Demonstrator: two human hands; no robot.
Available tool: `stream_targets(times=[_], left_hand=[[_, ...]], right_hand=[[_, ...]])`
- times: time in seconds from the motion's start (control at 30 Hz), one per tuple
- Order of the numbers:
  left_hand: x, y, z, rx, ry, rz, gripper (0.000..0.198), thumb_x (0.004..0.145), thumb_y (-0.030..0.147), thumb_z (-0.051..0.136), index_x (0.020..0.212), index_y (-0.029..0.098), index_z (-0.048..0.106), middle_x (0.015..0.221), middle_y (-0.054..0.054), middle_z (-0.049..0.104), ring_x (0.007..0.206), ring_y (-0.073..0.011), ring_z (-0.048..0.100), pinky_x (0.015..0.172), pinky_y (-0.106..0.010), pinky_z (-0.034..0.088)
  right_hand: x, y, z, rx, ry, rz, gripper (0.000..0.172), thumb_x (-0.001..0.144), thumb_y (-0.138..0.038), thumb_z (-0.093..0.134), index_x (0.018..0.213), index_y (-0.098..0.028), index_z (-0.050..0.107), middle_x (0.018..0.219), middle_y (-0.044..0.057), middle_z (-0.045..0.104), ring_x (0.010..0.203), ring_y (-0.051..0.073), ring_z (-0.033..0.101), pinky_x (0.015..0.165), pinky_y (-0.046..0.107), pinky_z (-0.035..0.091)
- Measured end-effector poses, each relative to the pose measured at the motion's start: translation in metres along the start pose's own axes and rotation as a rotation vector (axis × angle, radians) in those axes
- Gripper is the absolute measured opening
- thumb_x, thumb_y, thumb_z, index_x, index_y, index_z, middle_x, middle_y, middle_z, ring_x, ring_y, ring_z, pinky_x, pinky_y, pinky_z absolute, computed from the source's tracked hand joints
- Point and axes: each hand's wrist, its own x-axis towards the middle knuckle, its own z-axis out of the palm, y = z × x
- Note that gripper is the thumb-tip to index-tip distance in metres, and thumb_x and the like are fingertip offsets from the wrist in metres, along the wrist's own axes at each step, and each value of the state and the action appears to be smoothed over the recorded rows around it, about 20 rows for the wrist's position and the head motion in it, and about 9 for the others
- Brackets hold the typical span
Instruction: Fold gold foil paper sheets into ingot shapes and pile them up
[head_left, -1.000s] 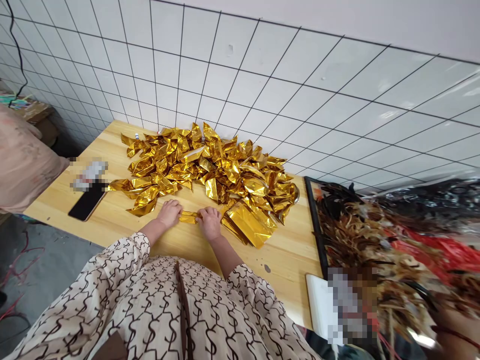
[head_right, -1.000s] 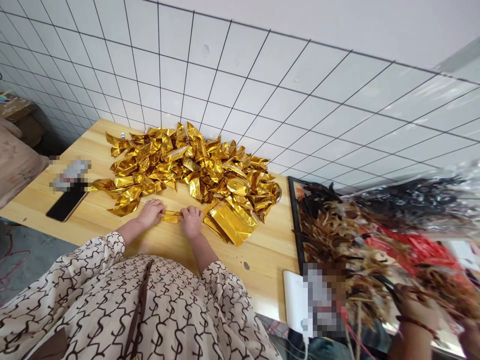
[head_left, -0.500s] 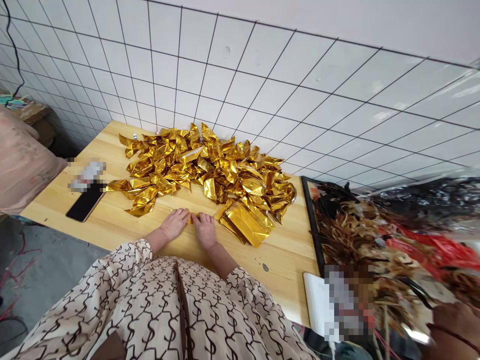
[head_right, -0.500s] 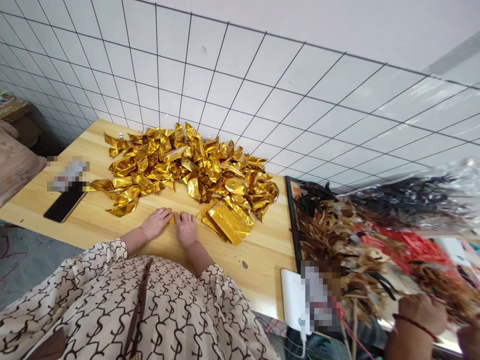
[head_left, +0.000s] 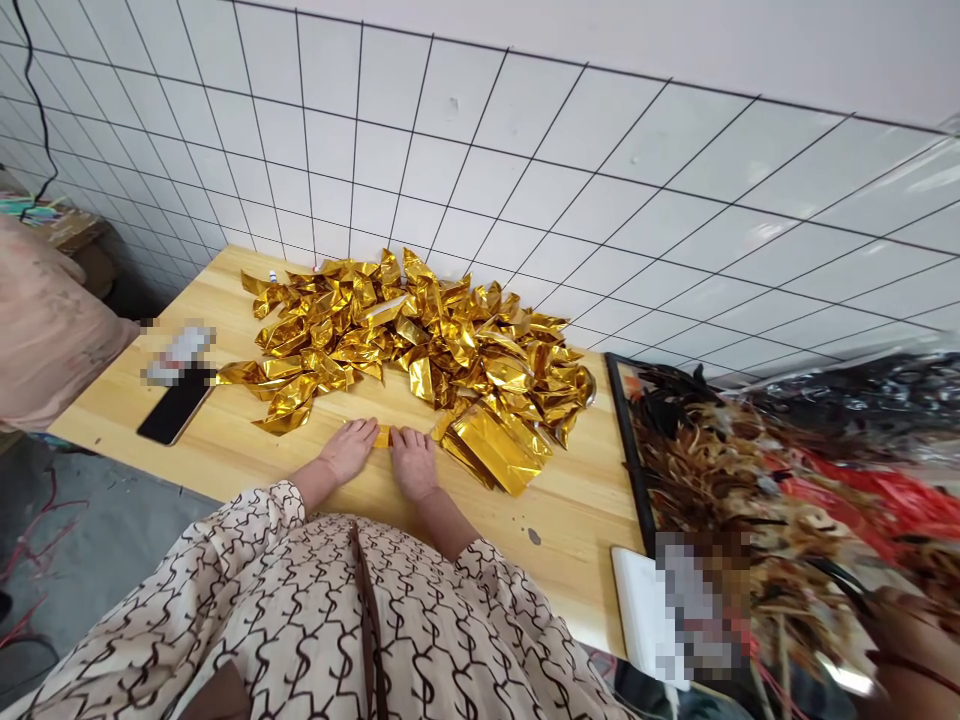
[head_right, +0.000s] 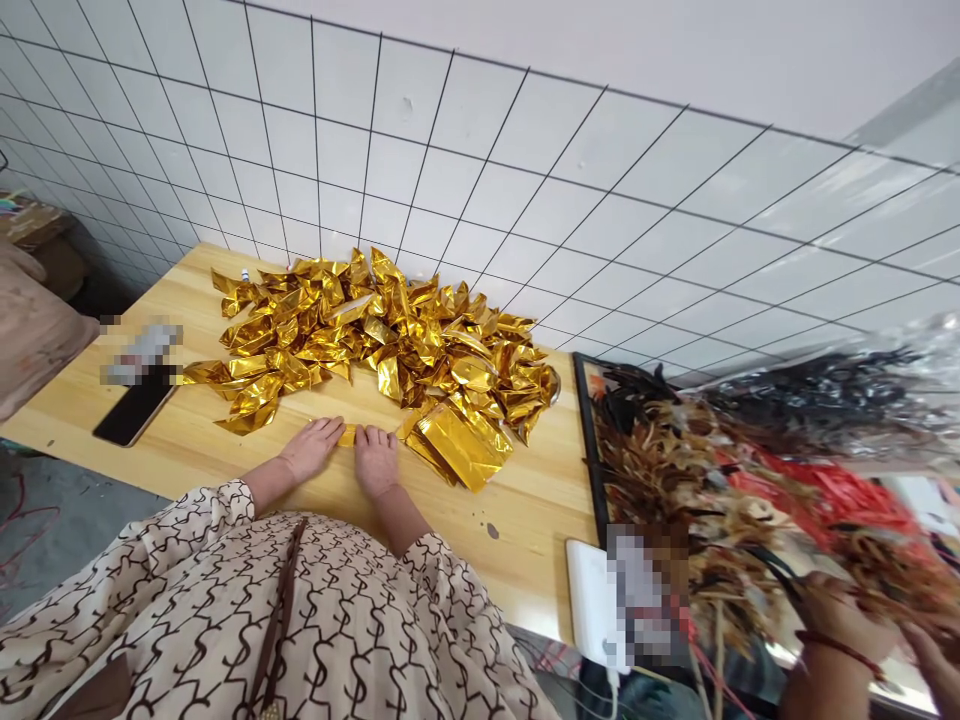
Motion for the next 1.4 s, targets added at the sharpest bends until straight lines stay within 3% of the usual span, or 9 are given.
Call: stream_targets(times=[0.23,0.53,1.4], left_hand=[[-0.007,-0.01,0.004,-0.057,0.077,-0.027,0.051,0.077,0.004,0.043,0.127,0.015,0.052,0.133,-0.014,0.054,0.12,-0.0233,0.05,0.102,-0.039,0.038],[-0.015,-0.022,0.003,-0.133,0.153,-0.051,0.035,0.088,0.015,0.042,0.12,0.014,0.055,0.129,-0.014,0.056,0.114,-0.023,0.053,0.101,-0.039,0.042],[-0.016,-0.019,0.004,-0.116,0.223,-0.02,0.016,0.086,0.021,0.055,0.101,0.018,0.059,0.112,-0.011,0.06,0.103,-0.0238,0.056,0.093,-0.04,0.047]], right_hand=[[-0.005,0.008,0.002,0.01,0.05,0.042,0.034,0.092,-0.025,0.047,0.123,-0.02,0.058,0.105,0.011,0.062,0.098,0.024,0.051,0.091,0.039,0.032],[-0.008,0.011,-0.001,0.017,0.04,0.048,0.034,0.092,-0.025,0.046,0.123,-0.021,0.059,0.105,0.011,0.061,0.098,0.024,0.05,0.09,0.039,0.032],[-0.012,0.015,0.009,0.024,0.113,-0.015,0.032,0.089,-0.034,0.053,0.116,-0.019,0.062,0.1,0.011,0.06,0.095,0.026,0.047,0.087,0.039,0.031]])
